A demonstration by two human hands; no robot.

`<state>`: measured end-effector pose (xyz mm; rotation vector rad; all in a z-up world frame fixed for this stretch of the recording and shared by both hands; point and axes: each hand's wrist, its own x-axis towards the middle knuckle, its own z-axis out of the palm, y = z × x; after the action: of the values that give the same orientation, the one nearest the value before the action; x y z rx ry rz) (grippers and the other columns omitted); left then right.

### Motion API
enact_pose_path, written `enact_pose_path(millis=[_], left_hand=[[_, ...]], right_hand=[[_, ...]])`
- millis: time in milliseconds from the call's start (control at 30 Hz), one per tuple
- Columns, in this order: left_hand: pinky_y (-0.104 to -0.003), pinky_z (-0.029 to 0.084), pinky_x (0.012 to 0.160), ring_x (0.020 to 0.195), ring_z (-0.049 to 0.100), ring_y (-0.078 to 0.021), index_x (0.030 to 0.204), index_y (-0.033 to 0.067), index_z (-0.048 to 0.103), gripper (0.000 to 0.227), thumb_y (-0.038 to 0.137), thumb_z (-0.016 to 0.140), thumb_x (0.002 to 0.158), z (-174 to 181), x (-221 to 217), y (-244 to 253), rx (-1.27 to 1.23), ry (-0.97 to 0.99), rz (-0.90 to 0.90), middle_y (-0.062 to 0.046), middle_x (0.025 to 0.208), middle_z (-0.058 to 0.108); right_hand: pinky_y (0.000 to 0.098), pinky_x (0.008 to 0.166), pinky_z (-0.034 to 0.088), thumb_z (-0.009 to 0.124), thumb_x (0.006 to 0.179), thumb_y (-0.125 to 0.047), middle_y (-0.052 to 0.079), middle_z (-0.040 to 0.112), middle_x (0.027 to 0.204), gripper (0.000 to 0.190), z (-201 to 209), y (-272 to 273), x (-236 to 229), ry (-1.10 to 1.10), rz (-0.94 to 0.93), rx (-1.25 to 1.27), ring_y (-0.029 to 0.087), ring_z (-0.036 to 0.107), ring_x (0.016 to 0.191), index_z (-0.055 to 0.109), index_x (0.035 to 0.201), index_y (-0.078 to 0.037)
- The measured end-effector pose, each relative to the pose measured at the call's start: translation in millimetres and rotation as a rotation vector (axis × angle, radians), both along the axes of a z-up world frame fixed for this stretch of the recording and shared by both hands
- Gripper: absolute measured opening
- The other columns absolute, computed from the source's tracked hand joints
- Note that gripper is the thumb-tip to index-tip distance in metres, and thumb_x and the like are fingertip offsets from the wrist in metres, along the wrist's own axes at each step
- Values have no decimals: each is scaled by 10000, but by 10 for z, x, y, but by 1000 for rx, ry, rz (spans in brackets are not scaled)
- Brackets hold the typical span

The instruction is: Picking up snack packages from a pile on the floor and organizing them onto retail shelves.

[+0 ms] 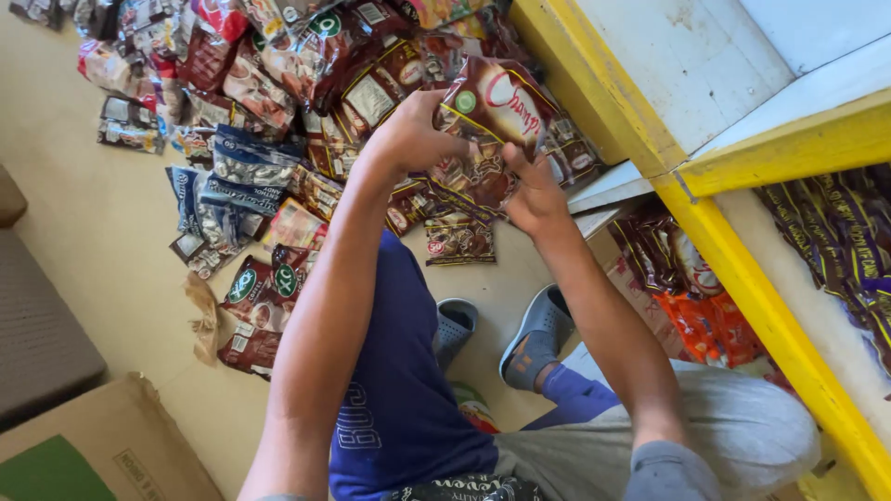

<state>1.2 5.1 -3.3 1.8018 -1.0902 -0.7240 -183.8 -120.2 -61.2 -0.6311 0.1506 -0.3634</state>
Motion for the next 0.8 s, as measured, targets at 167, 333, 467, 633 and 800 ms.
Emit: enact_pose_path(millis=[167, 333, 467, 633, 800], left_hand=[[-321, 577, 750, 804, 696, -132, 1112, 33, 732, 598, 442, 896, 707, -10, -19, 135, 61, 87, 15, -42, 901, 770], [-317, 536, 698, 772, 645, -129, 1057, -34, 748, 637, 502, 940, 770, 371, -277, 311, -113, -198, 190, -82, 861, 723], [-250, 542, 676, 707, 643, -31, 959, 22, 792, 346, 353, 830, 865, 685, -496, 432, -142, 233, 117, 40, 794, 760], [-262, 535, 662, 723, 646, -65, 964, -12, 756, 240, 195, 821, 862, 805, -667, 608, -240, 349, 247, -8, 841, 742], [-230, 577, 849, 905, 696, -61, 1162, 20, 691, 301, 127, 757, 889, 856, -736, 940, -482, 531, 137, 1, 1014, 749]], right_hand=[[413, 1050, 557, 843, 878, -58, 104, 709, 1269, 505, 0, 42, -30, 177, -161, -184, 220, 688, 1150, 618, 1326, -1], [370, 1038, 576, 857, 869, -32, 90, 724, 1242, 482, 396, 92, -279, 170, -155, -376, 188, 702, 1122, 647, 1301, 2], [347, 1053, 571, 859, 860, -26, 91, 729, 1243, 486, 786, 149, -488, 199, -118, -554, 172, 707, 1132, 653, 1298, 14], [336, 1036, 575, 853, 866, -49, 92, 737, 1230, 471, 1233, 343, -610, 207, -81, -663, 160, 709, 1114, 660, 1291, 16], [339, 1016, 580, 853, 875, -66, 90, 737, 1219, 456, 1261, 561, -751, 213, -67, -659, 154, 708, 1095, 655, 1279, 9]])
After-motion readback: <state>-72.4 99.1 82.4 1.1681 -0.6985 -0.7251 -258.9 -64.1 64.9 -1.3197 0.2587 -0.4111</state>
